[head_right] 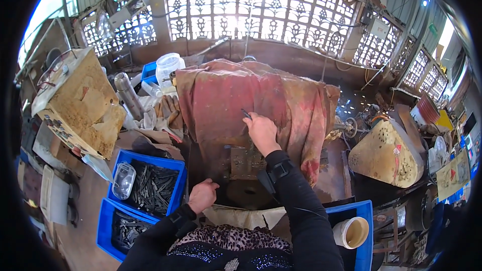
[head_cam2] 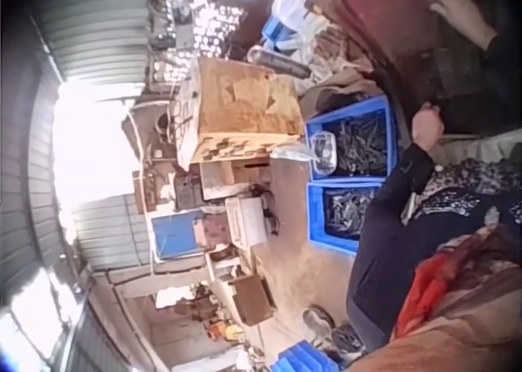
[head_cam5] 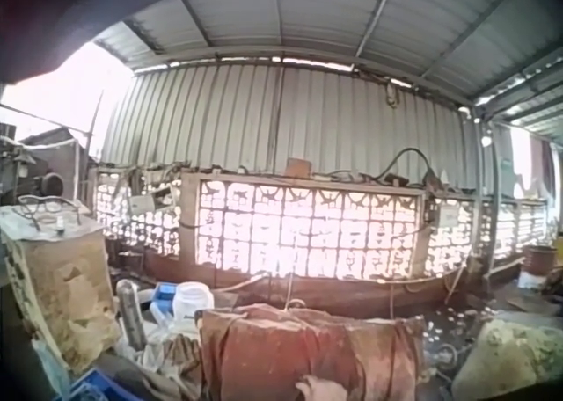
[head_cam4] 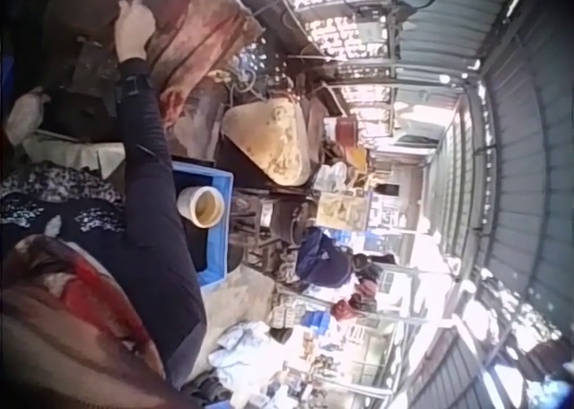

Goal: The person picks up metal pieces from a blue bin, grinds them one at a time in a machine, and then stacks the finished pieces into a different blue bin.

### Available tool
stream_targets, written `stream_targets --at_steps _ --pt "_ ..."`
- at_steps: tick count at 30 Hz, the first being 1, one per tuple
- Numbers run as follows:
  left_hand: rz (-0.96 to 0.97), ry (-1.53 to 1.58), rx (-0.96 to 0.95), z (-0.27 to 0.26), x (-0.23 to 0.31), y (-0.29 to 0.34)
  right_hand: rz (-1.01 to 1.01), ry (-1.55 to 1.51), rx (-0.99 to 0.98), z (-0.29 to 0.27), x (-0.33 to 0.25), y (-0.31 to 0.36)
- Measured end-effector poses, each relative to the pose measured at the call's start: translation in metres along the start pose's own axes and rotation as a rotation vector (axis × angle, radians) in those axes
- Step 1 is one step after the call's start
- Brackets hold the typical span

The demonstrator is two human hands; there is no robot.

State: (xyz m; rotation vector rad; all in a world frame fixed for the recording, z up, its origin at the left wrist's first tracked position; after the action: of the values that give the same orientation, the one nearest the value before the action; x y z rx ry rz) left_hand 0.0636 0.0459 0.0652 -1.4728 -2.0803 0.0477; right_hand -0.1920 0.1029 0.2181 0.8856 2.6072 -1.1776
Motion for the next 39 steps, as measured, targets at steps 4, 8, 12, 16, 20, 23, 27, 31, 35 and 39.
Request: stream_targets --at_steps 4,8,12,16,20,23,27,31,35,39 --pt "0.004 -0.011 0.003 0.0 0.0 0.0 -0.01 0.006 0.0 0.001 0.0 -0.001" --pt "0.044 -0.025 0.005 0.004 -0.003 0.0 -0.017 0.01 0.002 0.0 0.0 -0.001" --pt "0.073 -0.044 -0.005 0.009 -0.005 0.001 -0.022 0.008 0.0 0.0 0.0 -0.001" --pt "0.063 -0.048 -0.002 0.012 -0.007 0.003 -0.021 0.004 -0.007 0.001 0.001 -0.001" --pt "0.074 -0.055 -0.011 0.011 -0.006 0.003 -0.014 0.004 -0.019 0.002 0.002 -0.001" --pt "0.075 -0.06 -0.027 0.011 -0.005 0.002 0.0 0.011 -0.035 0.003 0.003 0.0" --pt "0.06 -0.06 -0.027 0.011 -0.007 0.004 0.043 -0.016 -0.069 0.004 0.003 -0.001" --pt "0.063 -0.066 -0.065 0.005 -0.001 -0.001 0.046 -0.026 -0.064 0.004 0.005 -0.001" --pt "0.038 -0.052 -0.089 0.009 -0.005 0.0 0.034 -0.04 -0.045 0.007 0.008 -0.001" --pt "-0.029 -0.052 -0.107 0.012 -0.008 0.001 -0.033 -0.027 0.017 0.004 0.005 -0.001"
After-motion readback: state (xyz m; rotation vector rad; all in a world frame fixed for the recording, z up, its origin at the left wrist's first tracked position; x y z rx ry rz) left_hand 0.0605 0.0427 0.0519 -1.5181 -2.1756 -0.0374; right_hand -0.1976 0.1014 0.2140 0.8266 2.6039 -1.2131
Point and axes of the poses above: each hand's wrist, its own y-axis away from the middle knuckle, its own z-axis out of the palm, x = y × z, the point moved 4 cm from there along -y, towards the middle knuckle, and after that the axes turned 9 degrees about x, right-handed, at the moved point
